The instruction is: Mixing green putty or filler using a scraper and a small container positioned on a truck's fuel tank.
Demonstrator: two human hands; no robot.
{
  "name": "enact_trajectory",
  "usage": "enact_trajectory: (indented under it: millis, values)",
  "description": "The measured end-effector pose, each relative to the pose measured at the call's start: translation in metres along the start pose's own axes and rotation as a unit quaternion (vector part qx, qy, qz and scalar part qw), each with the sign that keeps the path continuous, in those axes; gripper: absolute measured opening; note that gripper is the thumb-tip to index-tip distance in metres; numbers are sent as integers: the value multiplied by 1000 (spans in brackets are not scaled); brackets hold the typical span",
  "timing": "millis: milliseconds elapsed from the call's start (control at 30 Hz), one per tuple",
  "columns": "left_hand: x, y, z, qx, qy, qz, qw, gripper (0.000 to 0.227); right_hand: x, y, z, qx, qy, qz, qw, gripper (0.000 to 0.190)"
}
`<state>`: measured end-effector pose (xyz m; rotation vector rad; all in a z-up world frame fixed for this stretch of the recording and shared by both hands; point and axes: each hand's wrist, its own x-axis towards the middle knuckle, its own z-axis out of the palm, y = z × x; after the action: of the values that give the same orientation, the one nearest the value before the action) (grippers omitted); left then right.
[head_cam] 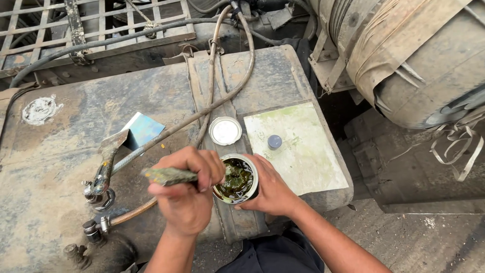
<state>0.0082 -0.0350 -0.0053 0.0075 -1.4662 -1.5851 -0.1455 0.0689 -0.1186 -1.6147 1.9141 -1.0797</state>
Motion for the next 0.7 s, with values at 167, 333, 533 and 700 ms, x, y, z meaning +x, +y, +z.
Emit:
enact_trajectory:
  millis: [167,333,533,700]
  values:
    - [-5,-34,4,43,44,-21,998,82,0,-2,-1,3,5,-7,1000,119]
    - [-13,-51,2,74,56,-55,994,83,-2,0,-2,7,21,-23,999,119]
    - [-4,-21,13,49,57,-43,996,82,-3,0,-5,12,15,-34,999,121]
    - [-5,11,17,61,70,-17,996,81,-3,3,-1,13,25,-42,999,120]
